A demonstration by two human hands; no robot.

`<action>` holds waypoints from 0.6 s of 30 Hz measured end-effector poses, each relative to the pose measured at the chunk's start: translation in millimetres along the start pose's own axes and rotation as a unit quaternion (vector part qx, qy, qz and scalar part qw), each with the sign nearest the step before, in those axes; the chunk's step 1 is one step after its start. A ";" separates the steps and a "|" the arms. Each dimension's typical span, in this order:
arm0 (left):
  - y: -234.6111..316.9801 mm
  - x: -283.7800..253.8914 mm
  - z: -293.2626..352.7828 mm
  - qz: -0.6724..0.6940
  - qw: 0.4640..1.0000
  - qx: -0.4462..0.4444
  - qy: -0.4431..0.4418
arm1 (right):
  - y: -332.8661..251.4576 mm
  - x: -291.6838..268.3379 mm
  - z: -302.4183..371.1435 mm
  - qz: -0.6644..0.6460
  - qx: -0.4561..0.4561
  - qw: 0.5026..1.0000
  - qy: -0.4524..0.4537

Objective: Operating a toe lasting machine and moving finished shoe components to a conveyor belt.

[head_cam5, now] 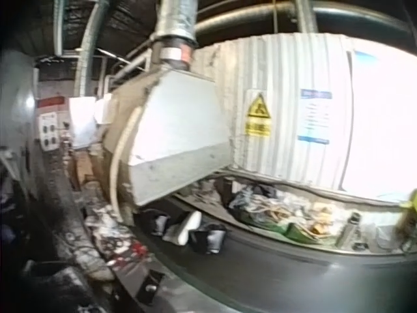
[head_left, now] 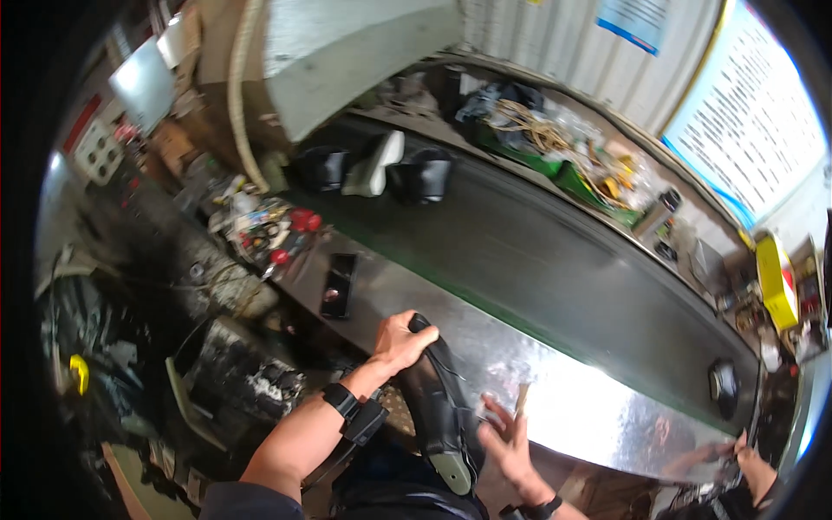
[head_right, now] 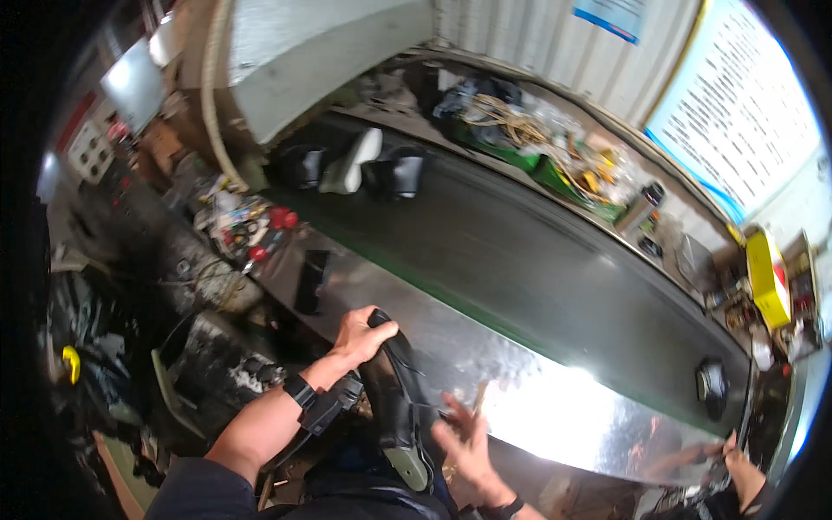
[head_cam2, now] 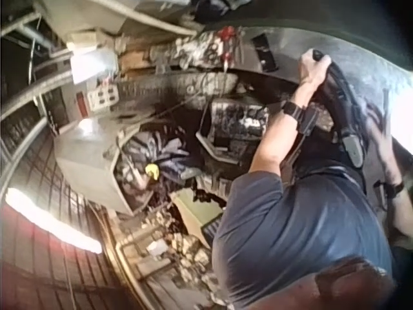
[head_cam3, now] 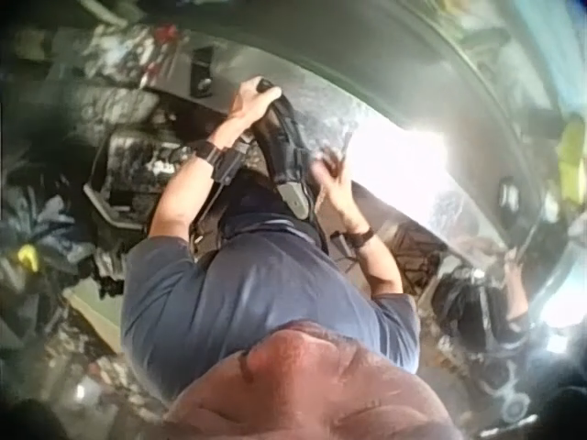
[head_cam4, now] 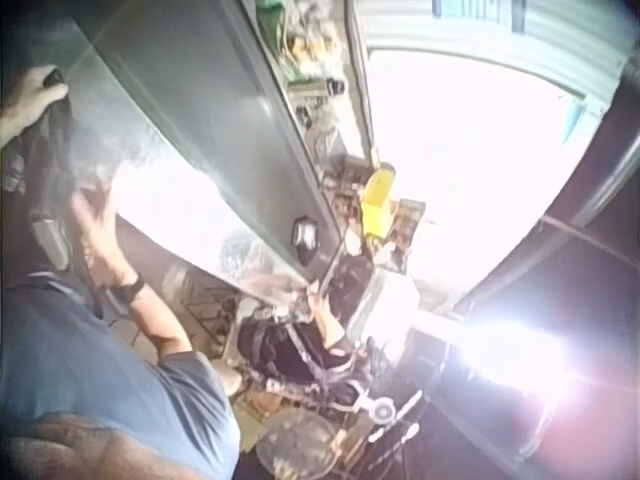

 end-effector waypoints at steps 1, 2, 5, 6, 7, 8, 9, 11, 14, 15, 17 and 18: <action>2.3 -13.2 9.9 0.008 1.000 -0.001 0.004 | -6.7 3.6 -18.8 0.035 0.032 0.999 -0.008; 7.7 -29.6 21.9 0.046 0.998 0.016 0.026 | 9.8 15.3 -35.0 -0.028 0.125 0.992 0.000; 4.3 -96.8 58.5 0.046 0.994 0.026 0.094 | 31.7 45.5 -34.2 0.144 0.225 0.964 0.020; 0.3 -126.4 73.5 0.052 0.988 0.038 0.144 | 30.9 57.2 -36.3 0.206 0.199 0.957 0.047; -8.8 -156.0 92.0 0.057 0.980 0.036 0.189 | 20.2 78.7 -39.8 0.295 0.119 0.947 0.044; -22.5 -189.2 111.2 0.048 0.970 0.020 0.237 | 18.4 121.5 -44.1 0.225 0.048 0.973 -0.032; -41.8 -217.2 132.3 0.035 0.962 -0.021 0.270 | 23.9 154.6 -42.9 0.165 0.020 0.983 -0.073; -76.6 -270.3 175.6 0.062 0.932 -0.079 0.349 | 32.5 212.9 -41.7 0.175 -0.055 0.976 -0.117; -130.4 -348.4 245.9 0.142 0.869 -0.118 0.459 | 80.0 293.8 -27.7 0.156 -0.035 0.971 -0.176; -146.4 -372.6 266.9 0.163 0.852 -0.118 0.483 | 98.5 319.6 -21.7 0.134 -0.015 0.973 -0.188; -188.0 -416.2 309.4 0.254 0.809 -0.111 0.519 | 131.0 370.3 -9.7 0.146 0.015 0.965 -0.216; -199.8 -442.4 339.9 0.221 0.788 -0.083 0.569 | 143.2 395.3 0.2 0.090 0.038 0.966 -0.241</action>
Point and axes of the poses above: each hand's wrist, its own z-axis away from the middle knuckle, its own x-axis out of the palm, y = z × x, the point moved 10 cm from there along -z, towards the middle knuckle, and after that the axes turned 9 degrees about -z, right-handed, at the moved point
